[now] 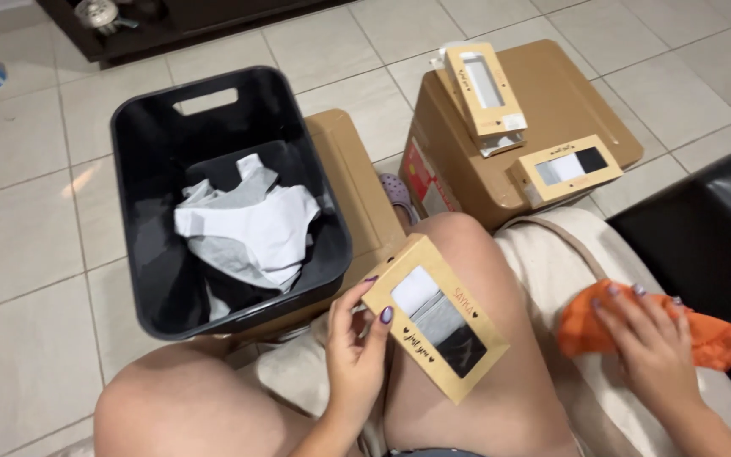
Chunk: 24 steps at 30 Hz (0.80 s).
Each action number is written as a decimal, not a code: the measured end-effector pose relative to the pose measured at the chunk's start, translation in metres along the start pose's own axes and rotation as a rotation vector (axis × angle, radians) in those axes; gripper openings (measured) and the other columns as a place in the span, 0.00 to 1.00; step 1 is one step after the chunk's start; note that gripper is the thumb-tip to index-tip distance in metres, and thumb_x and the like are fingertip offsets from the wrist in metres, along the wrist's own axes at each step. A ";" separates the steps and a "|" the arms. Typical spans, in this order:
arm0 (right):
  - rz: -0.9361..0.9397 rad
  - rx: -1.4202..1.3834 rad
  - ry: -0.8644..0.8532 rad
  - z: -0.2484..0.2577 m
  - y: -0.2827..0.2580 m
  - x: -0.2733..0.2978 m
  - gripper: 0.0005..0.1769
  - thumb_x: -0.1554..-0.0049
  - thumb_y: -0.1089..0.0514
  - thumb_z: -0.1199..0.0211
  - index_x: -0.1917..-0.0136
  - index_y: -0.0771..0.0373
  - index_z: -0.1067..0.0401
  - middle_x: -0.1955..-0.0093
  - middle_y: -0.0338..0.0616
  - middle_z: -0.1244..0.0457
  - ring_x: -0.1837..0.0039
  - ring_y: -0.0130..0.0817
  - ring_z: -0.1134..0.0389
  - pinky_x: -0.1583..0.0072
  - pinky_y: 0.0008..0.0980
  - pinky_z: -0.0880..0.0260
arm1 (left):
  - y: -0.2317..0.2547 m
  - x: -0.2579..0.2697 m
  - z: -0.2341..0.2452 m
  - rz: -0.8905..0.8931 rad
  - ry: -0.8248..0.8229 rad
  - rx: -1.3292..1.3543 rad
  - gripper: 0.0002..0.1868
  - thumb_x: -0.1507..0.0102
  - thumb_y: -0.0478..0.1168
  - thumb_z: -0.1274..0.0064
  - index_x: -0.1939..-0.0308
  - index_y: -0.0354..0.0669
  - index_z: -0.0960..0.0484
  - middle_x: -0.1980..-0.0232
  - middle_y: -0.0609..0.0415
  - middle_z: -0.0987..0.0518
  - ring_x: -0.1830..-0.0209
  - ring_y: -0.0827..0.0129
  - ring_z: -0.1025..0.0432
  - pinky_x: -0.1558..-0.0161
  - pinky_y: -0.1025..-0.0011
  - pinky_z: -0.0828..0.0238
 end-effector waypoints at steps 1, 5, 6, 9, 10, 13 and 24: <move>-0.155 0.283 -0.247 -0.036 0.029 0.026 0.30 0.47 0.52 0.52 0.30 0.46 0.43 0.23 0.35 0.50 0.21 0.42 0.51 0.26 0.57 0.52 | -0.001 0.001 0.000 -0.004 -0.017 0.031 0.19 0.39 0.39 0.49 0.44 0.39 0.28 0.44 0.48 0.28 0.46 0.67 0.28 0.45 0.73 0.29; -0.567 0.504 -1.006 -0.079 0.057 0.053 0.44 0.51 0.47 0.50 0.25 0.34 0.66 0.17 0.29 0.78 0.19 0.39 0.70 0.27 0.57 0.63 | -0.012 0.003 -0.002 -0.013 -0.093 0.032 0.20 0.39 0.37 0.50 0.43 0.39 0.28 0.44 0.49 0.28 0.43 0.67 0.29 0.46 0.74 0.30; -0.592 0.522 -0.996 -0.069 0.041 0.038 0.44 0.51 0.47 0.50 0.25 0.34 0.66 0.17 0.29 0.78 0.19 0.39 0.70 0.27 0.57 0.63 | -0.012 0.003 -0.007 -0.025 -0.111 0.054 0.20 0.39 0.37 0.50 0.43 0.39 0.28 0.44 0.49 0.28 0.43 0.67 0.29 0.46 0.74 0.30; -0.473 -0.019 -0.231 -0.014 -0.028 -0.034 0.31 0.56 0.63 0.43 0.37 0.56 0.35 0.30 0.45 0.45 0.30 0.47 0.44 0.29 0.41 0.48 | -0.016 0.002 -0.013 0.033 -0.057 0.126 0.21 0.43 0.35 0.45 0.45 0.38 0.24 0.44 0.49 0.26 0.61 0.73 0.28 0.59 0.80 0.27; -0.611 -0.531 -0.259 -0.003 -0.047 -0.051 0.28 0.53 0.57 0.40 0.37 0.55 0.32 0.34 0.39 0.38 0.36 0.35 0.37 0.36 0.32 0.40 | -0.015 0.000 -0.017 0.021 -0.085 0.075 0.21 0.44 0.38 0.44 0.47 0.40 0.22 0.46 0.51 0.24 0.62 0.73 0.25 0.60 0.81 0.26; -0.741 -1.395 -0.334 0.009 -0.096 -0.085 0.29 0.51 0.59 0.34 0.36 0.61 0.33 0.37 0.40 0.33 0.39 0.27 0.32 0.40 0.27 0.34 | -0.009 -0.007 -0.029 0.125 -0.126 0.036 0.21 0.47 0.41 0.42 0.49 0.42 0.18 0.49 0.55 0.22 0.66 0.73 0.24 0.65 0.81 0.27; -1.387 -1.943 0.207 -0.020 -0.046 -0.137 0.23 0.51 0.55 0.40 0.50 0.78 0.29 0.55 0.64 0.32 0.57 0.48 0.31 0.56 0.42 0.31 | -0.073 0.003 -0.012 0.020 -0.128 -0.164 0.30 0.49 0.43 0.45 0.42 0.44 0.25 0.37 0.48 0.28 0.42 0.62 0.25 0.47 0.68 0.23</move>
Point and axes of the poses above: each hand's wrist, its own x-axis away from the middle knuckle, its own z-axis out of the back of the hand, y = z × x, the point moved 5 cm from there along -x, towards the middle knuckle
